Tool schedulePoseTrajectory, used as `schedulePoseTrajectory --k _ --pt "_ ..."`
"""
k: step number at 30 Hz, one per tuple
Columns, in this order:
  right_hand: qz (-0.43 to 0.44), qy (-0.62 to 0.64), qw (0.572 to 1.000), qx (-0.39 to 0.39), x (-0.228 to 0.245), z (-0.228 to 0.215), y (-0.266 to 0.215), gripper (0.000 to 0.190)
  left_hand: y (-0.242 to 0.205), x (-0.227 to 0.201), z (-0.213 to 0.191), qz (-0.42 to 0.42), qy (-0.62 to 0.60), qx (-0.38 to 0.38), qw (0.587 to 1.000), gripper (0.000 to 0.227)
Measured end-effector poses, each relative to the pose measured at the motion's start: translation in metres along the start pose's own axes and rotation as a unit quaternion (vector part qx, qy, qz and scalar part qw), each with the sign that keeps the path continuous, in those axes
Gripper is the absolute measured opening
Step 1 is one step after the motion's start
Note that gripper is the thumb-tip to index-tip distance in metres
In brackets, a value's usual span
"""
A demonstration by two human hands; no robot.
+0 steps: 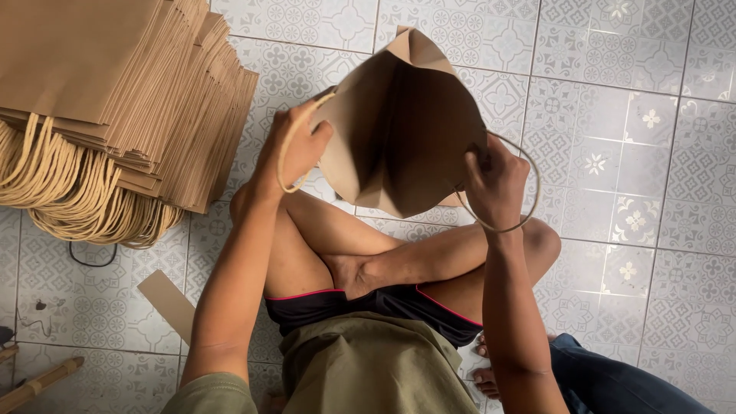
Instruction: The person is sitting on the floor and manually opening flat paper bags to shape them before restacking them.
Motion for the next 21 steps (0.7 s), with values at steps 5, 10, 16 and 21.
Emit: schedulePoseTrajectory --k 5,10,16,21 --pt "-0.007 0.053 0.999 -0.002 0.047 -0.014 -0.001 0.02 0.016 0.013 -0.007 0.002 -0.041 0.003 0.999 0.016" --pt "-0.009 0.084 0.996 -0.006 0.035 -0.009 -0.004 0.026 0.015 0.04 -0.002 -0.004 -0.098 0.035 0.995 0.013" --pt "-0.008 0.132 0.99 0.043 0.063 -0.005 0.007 0.033 0.001 0.032 0.018 -0.017 -0.134 0.053 0.989 0.032" --pt "0.052 0.269 0.933 0.235 0.054 0.022 -0.003 0.071 -0.008 0.006 0.039 0.077 -0.101 0.104 0.986 0.027"
Point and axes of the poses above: each hand's wrist, its own y-axis towards the middle knuckle, its own z-axis out of the palm, x = y × z, the point moved 3 cm from there along y, towards the middle knuckle, and after that the axes turned 12 degrees about -x, right-handed, at the moved point
